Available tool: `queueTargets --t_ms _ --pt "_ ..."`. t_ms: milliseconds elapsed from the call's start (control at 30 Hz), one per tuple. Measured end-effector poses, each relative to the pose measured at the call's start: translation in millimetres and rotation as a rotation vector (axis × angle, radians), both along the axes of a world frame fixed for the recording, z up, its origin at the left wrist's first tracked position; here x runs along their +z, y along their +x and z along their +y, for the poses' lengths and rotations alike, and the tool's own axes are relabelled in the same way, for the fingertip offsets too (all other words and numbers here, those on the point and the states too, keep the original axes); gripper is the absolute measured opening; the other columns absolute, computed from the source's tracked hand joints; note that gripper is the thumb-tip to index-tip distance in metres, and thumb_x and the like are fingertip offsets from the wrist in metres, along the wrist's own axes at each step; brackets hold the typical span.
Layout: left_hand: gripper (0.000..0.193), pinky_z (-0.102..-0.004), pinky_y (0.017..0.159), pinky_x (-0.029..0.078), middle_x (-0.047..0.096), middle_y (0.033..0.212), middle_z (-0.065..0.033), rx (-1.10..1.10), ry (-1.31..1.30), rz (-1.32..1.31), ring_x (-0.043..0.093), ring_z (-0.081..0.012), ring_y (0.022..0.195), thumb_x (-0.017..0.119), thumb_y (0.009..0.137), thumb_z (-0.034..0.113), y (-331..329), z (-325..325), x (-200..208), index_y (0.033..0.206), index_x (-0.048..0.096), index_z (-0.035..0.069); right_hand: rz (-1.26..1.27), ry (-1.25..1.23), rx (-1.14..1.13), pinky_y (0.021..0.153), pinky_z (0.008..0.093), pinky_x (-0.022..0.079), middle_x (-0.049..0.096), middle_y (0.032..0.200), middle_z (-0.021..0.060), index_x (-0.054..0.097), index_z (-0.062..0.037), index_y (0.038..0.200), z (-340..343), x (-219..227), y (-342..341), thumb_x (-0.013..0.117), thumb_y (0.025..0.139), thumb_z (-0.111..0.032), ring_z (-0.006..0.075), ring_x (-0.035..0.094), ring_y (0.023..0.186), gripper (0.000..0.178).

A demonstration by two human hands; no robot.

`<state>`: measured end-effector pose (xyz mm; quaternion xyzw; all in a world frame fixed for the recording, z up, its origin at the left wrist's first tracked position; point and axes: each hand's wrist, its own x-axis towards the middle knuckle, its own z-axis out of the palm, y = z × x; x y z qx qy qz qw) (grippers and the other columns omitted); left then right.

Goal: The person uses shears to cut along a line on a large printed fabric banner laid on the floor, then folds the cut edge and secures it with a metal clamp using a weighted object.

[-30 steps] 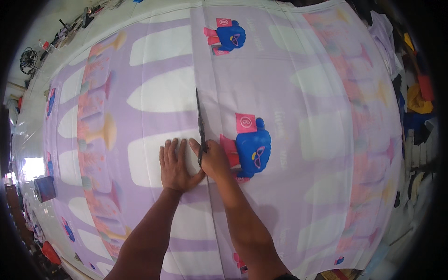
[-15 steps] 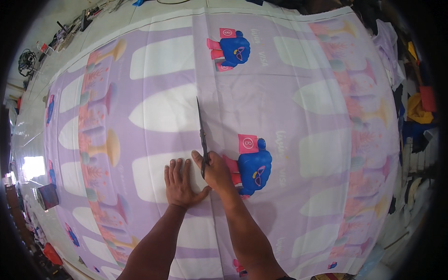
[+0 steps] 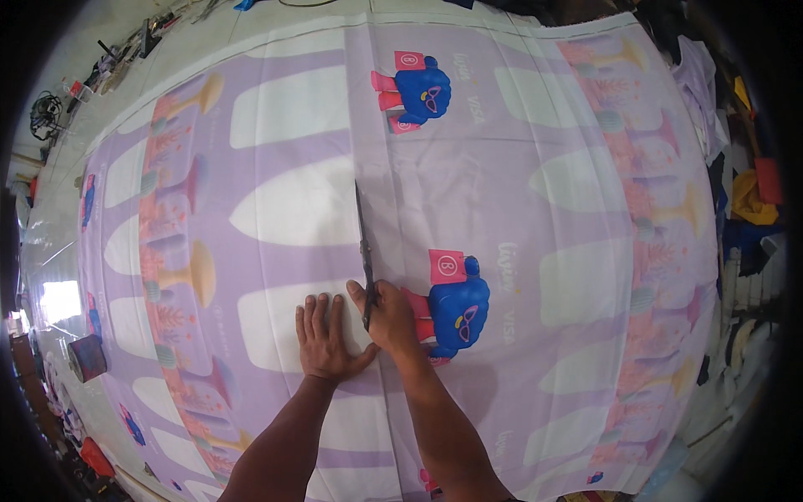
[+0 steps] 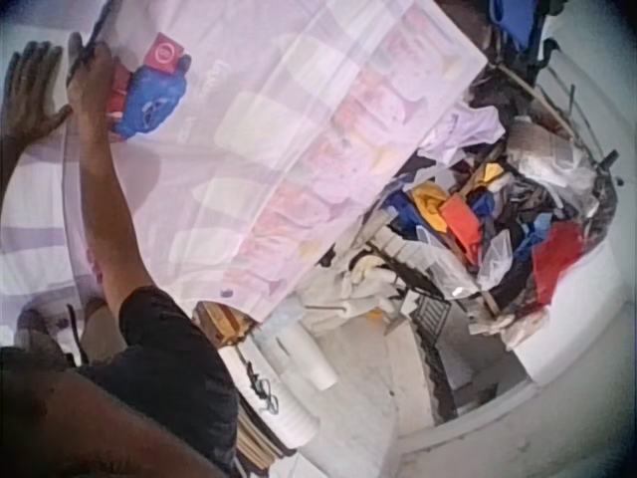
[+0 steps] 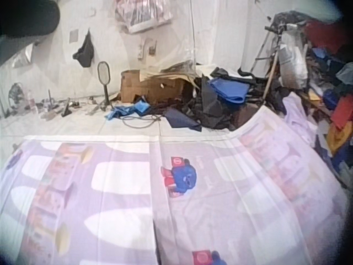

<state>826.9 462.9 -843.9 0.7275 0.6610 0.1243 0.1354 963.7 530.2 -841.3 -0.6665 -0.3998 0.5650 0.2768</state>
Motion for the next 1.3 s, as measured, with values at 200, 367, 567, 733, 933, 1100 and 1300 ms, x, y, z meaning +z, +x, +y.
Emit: queueTargets --t_ms 200,367,567,733,933,1100,1300 --pt "0.103 -0.0592 0.118 0.02 0.038 0.145 -0.0234 0.003 -0.038 -0.009 0.03 -0.042 0.142 0.076 0.065 0.061 -1.0 -1.5 -1.2 0.144 0.043 0.004 0.0 0.032 0.017 0.046 0.0262 0.038 0.048 0.055 -0.0013 0.05 -0.0083 0.074 15.9 4.3 -2.7 0.066 0.093 -0.052 0.0084 0.046 0.048 0.05" --pt "0.104 -0.059 0.118 0.02 0.037 0.146 -0.0233 -0.005 -0.031 0.004 0.029 -0.0421 0.143 0.076 0.066 0.063 0.0 -1.5 0.4 0.146 0.042 0.004 -0.015 -0.016 0.007 0.056 0.0377 0.041 0.052 0.059 0.0096 0.053 -0.0033 0.069 63.2 9.8 -9.0 0.063 0.09 -0.06 0.0213 0.052 0.055 0.061" --pt "0.105 -0.0586 0.119 0.019 0.036 0.147 -0.0234 -0.009 -0.064 0.012 0.028 -0.042 0.144 0.075 0.067 0.064 0.9 0.7 2.8 0.146 0.041 0.004 -0.008 0.026 -0.012 0.049 0.0321 0.039 0.05 0.057 0.0043 0.051 -0.0062 0.069 70.9 -7.1 -8.0 0.067 0.09 -0.056 0.015 0.047 0.05 0.056" --pt "0.105 -0.0577 0.119 0.017 0.037 0.147 -0.024 -0.002 -0.049 -0.001 0.027 -0.0419 0.144 0.075 0.067 0.064 -1.6 -1.3 -0.6 0.146 0.041 0.004 0.018 0.061 -0.008 0.044 0.0264 0.036 0.047 0.055 -0.0011 0.049 -0.0087 0.069 68.3 -5.2 -9.3 0.069 0.091 -0.052 0.0085 0.044 0.046 0.052" --pt "0.105 -0.058 0.119 0.017 0.037 0.147 -0.0241 -0.01 -0.062 0.012 0.027 -0.0421 0.144 0.074 0.067 0.065 -0.1 -0.6 1.1 0.145 0.042 0.003 -0.03 0.087 0.02 0.049 0.0317 0.039 0.049 0.055 0.0035 0.05 -0.0063 0.068 77.2 -0.5 -6.2 0.066 0.09 -0.057 0.0143 0.048 0.049 0.058" --pt "0.104 -0.0575 0.119 0.017 0.037 0.147 -0.024 -0.005 -0.08 0.027 0.027 -0.042 0.144 0.073 0.068 0.066 -1.1 -0.6 1.9 0.146 0.041 0.004 0.064 -0.04 -0.018 0.045 0.0263 0.039 0.047 0.054 -0.0009 0.048 -0.0102 0.068 129.6 19.4 -17.1 0.07 0.086 -0.06 0.0103 0.046 0.046 0.058" --pt "0.103 -0.0582 0.119 0.017 0.038 0.147 -0.0242 -0.009 -0.094 0.017 0.028 -0.0422 0.144 0.072 0.069 0.067 -0.8 0.3 3.5 0.146 0.042 0.004 0.026 0.007 -0.034 0.042 0.0249 0.037 0.047 0.054 -0.0007 0.048 -0.0104 0.068 145.9 7.9 -17.5 0.07 0.085 -0.063 0.0094 0.045 0.044 0.059"
